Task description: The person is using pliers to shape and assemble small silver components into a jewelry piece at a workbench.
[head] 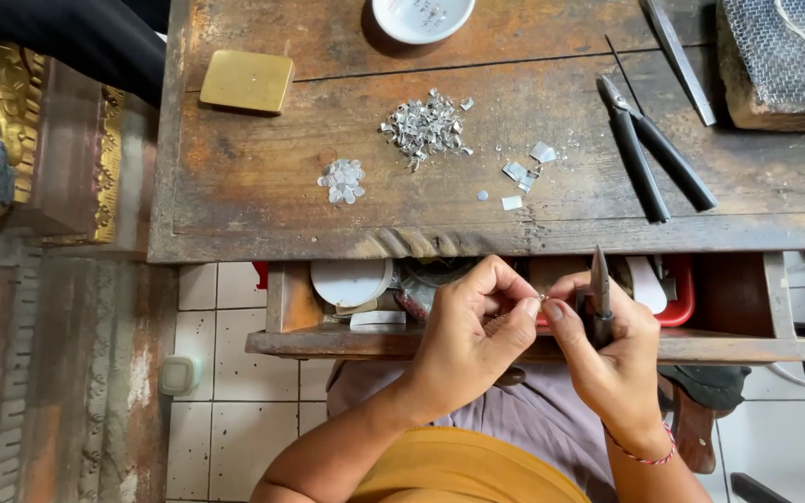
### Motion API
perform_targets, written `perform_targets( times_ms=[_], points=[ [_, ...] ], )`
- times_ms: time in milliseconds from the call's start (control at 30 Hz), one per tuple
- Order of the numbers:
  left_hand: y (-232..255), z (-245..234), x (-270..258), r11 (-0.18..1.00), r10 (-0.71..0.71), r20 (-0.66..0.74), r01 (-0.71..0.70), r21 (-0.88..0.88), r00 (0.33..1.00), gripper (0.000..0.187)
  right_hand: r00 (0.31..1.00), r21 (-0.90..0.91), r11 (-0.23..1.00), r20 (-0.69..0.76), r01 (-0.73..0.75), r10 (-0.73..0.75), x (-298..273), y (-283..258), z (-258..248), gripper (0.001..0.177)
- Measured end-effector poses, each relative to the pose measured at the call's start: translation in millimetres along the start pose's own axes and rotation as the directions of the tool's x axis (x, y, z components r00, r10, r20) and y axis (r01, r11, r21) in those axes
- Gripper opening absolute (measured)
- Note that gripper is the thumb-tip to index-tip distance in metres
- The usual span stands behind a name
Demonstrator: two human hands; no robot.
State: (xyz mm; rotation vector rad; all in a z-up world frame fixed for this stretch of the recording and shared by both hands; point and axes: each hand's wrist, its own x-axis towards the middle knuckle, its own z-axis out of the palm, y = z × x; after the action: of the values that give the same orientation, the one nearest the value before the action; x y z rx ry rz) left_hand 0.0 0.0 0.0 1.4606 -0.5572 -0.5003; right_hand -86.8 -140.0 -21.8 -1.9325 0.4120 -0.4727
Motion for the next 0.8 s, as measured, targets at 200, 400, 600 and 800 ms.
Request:
perform_targets(
  times_ms=[200,400,600,800],
  points=[
    [8.7,-2.7,-0.1,0.973,0.120,0.087,-0.134,0.190,0.989,0.029,0.968,0.450,0.858,0.095,-0.248,0.230,-3.1,2.5,-0.1,0.011],
    [-1.1,-12.6,5.5,0.853,0.415,0.202,-0.457,0.254,0.887,0.019,0.962,0.673,0.688,0.186,-0.272,0.199,-4.1,12.4,-2.6,0.012],
    [-6.3,-17.4,6.9,0.816,0.471,0.235,-0.521,0.251,0.850,0.020,0.956,0.685,0.667,0.208,-0.292,0.205,-4.1,8.5,-4.1,0.012],
    [-3.3,-22.0,9.9,0.807,0.458,0.268,-0.523,0.274,0.848,0.019,0.941,0.622,0.706,0.220,-0.338,0.256,-2.0,9.5,-7.9,0.013]
  ],
)
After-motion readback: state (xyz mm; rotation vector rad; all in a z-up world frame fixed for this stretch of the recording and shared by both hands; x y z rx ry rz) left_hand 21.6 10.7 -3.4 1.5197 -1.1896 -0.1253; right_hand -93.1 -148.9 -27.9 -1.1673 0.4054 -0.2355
